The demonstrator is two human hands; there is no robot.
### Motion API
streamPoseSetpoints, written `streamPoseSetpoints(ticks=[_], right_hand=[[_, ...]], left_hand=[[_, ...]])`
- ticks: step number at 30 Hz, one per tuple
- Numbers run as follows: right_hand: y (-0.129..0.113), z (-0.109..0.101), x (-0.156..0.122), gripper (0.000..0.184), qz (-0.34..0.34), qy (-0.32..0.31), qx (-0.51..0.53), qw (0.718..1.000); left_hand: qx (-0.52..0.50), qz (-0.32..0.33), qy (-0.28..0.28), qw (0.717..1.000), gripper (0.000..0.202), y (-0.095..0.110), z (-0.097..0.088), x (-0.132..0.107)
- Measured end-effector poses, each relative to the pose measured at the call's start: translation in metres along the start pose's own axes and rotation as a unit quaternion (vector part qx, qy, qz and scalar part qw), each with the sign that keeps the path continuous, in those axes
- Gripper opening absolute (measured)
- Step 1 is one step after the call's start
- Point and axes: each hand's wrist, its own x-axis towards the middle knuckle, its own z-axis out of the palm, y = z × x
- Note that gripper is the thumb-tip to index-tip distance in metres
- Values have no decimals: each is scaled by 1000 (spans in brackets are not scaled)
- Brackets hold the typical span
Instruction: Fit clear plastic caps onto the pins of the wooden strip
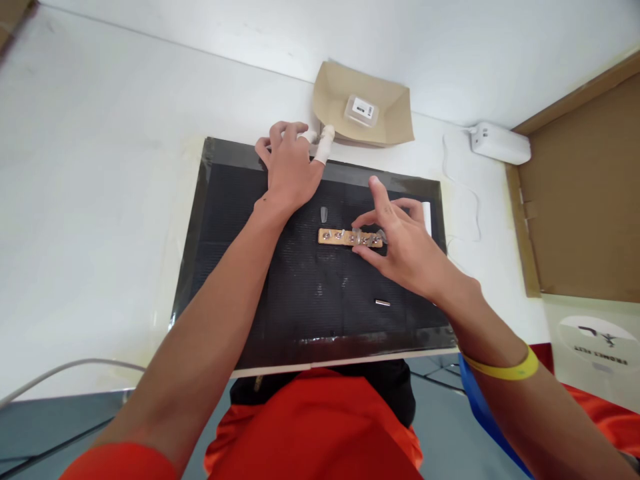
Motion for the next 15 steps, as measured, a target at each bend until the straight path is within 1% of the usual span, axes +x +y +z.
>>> streamPoseSetpoints(ticks=[4, 8, 11, 15], right_hand=[[1, -1, -3, 99, 4, 7, -1, 1000], [4, 4, -4, 104, -21, 37, 3, 999], [6, 7, -3, 103, -31, 56, 3, 998], [4, 8, -1, 101, -39, 51, -4, 998]], left_hand=[[-5, 0, 1, 1000, 38, 1, -1, 1], [-1, -20, 9, 1000, 29, -4, 7, 8], [-32, 2, 16, 999, 29, -11, 13, 12], [-42, 14, 30, 999, 26, -19, 16, 14]])
